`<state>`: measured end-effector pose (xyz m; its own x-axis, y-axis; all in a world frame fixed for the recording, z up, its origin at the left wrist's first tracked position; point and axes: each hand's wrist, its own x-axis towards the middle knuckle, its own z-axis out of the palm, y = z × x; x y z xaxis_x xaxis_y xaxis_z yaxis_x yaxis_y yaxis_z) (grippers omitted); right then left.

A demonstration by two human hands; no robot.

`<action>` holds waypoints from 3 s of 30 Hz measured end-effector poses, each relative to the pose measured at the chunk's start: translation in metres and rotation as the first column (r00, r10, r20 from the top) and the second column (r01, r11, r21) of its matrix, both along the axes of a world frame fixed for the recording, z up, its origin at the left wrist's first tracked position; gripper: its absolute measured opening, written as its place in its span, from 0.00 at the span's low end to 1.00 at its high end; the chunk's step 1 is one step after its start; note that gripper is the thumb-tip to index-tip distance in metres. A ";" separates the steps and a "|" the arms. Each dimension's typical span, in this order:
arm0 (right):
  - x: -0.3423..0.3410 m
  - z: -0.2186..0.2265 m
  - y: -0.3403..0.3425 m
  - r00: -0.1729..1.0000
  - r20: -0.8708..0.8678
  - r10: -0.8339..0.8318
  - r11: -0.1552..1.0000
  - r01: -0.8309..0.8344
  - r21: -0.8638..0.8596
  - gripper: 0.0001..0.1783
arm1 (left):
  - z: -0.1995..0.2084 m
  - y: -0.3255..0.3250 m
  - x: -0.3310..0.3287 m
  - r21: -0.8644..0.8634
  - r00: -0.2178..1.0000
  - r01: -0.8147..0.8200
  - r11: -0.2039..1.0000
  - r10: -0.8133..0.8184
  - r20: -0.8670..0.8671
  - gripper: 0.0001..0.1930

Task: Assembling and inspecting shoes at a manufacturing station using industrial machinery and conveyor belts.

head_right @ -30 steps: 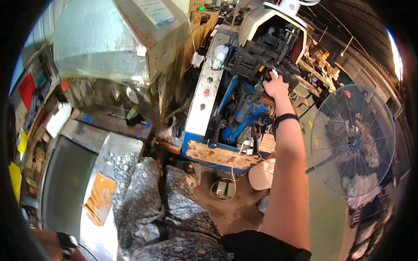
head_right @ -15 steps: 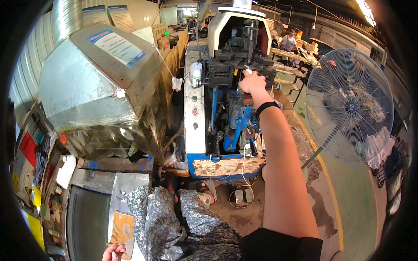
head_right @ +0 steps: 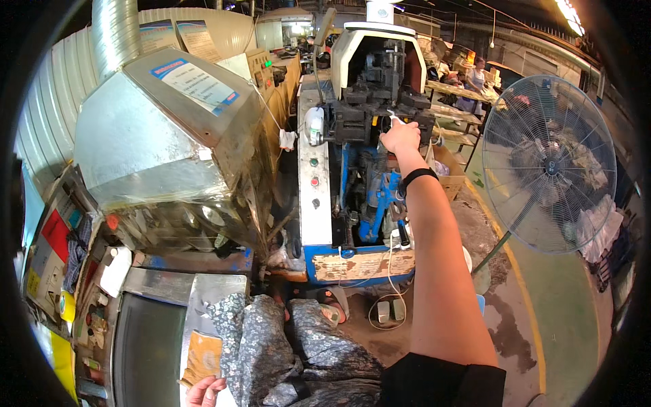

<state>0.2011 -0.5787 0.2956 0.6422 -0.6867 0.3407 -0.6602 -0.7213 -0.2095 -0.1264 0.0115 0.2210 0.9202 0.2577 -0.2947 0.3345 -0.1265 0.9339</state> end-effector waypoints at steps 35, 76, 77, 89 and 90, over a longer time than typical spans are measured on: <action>-0.251 -0.197 0.323 0.277 0.648 0.710 0.288 -0.953 0.092 0.48 | -0.120 -0.055 0.137 -0.548 0.959 0.240 0.802 -0.108 0.262 0.32; -0.146 -0.191 0.345 0.846 0.461 0.269 -0.761 -0.107 0.640 0.33 | -0.248 0.100 0.063 0.932 0.971 0.122 0.342 -0.237 -0.040 0.35; -0.118 -0.197 0.373 0.783 0.562 0.269 -0.735 -0.210 0.645 0.35 | -0.248 0.103 0.055 0.955 0.957 0.132 0.264 -0.286 -0.054 0.36; 0.005 -0.329 0.486 0.345 0.568 0.747 -0.347 -0.525 0.777 0.19 | -0.205 0.151 -0.093 0.751 0.973 -0.134 0.646 -0.058 0.224 0.22; -0.039 -0.315 0.481 0.187 0.494 0.849 -0.334 -0.534 0.777 0.17 | -0.196 0.163 -0.116 0.778 0.957 -0.246 0.579 0.020 0.288 0.19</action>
